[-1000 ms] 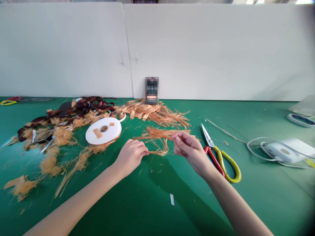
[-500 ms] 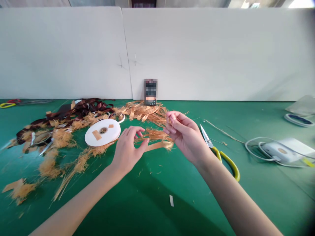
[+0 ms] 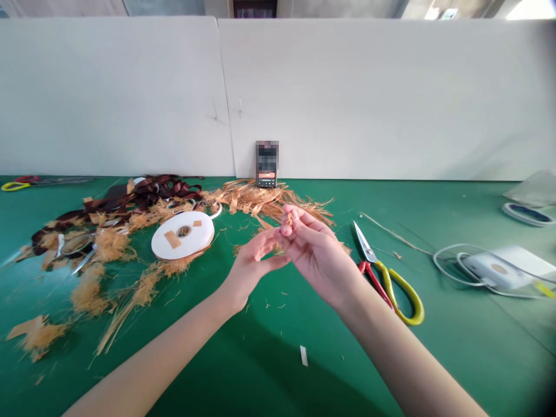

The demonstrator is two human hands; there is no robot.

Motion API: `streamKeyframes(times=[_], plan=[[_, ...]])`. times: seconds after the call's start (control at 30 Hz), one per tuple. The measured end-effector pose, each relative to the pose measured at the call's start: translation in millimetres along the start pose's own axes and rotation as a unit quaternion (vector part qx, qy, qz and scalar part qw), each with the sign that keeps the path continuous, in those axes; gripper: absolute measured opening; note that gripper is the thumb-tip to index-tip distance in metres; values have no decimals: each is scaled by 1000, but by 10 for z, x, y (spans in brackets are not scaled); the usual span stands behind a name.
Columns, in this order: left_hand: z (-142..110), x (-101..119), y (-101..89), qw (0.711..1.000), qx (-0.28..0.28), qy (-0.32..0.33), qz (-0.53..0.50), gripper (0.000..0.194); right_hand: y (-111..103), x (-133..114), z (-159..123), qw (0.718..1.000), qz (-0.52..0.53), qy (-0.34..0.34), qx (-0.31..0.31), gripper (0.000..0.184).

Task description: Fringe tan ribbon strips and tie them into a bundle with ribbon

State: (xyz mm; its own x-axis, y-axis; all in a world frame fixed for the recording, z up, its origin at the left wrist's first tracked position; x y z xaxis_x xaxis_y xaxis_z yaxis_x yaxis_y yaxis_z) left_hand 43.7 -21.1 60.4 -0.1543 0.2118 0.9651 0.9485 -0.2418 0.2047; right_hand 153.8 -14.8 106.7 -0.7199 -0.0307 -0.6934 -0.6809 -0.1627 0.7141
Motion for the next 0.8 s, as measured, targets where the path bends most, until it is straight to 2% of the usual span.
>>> streamKeyframes(times=[0.1,0.2,0.27,0.37,0.47,0.67,0.8], plan=[[19,2,-58,997,51,2,-54,27,-49,-35,-8,1000,11,7,-2,16],[33,-23,-104,995,74,15,-62,22,-109,-102,5,1000,-1,-2,11,16],[37,-28,-117,996,63,14,-60,24,-154,-151,24,999,-20,-10,31,16],[32,-25,-131,998,51,-3,-23,36,-231,-222,63,996,-57,-27,63,13],[24,-26,-145,999,43,1,14,46,-305,-295,110,991,-93,-60,70,10],[29,-45,-144,999,20,16,34,46,-396,-398,170,972,-187,-131,50,7],[25,-70,-147,999,10,18,49,45,-446,-496,195,958,-220,-168,69,6]])
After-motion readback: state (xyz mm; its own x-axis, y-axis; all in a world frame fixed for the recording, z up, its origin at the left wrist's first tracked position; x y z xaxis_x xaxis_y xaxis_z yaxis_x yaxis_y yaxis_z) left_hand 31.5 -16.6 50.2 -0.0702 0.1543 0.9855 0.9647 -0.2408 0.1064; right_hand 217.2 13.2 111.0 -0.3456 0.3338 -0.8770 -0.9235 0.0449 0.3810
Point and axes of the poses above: each hand's wrist, its own z-axis towards the middle knuckle, its own y-axis out of the palm, x = y × z, the point moved 3 cm from there along z, towards the middle knuckle, and after that the axes turned 9 degrees about -y, right-handed, at the moved point
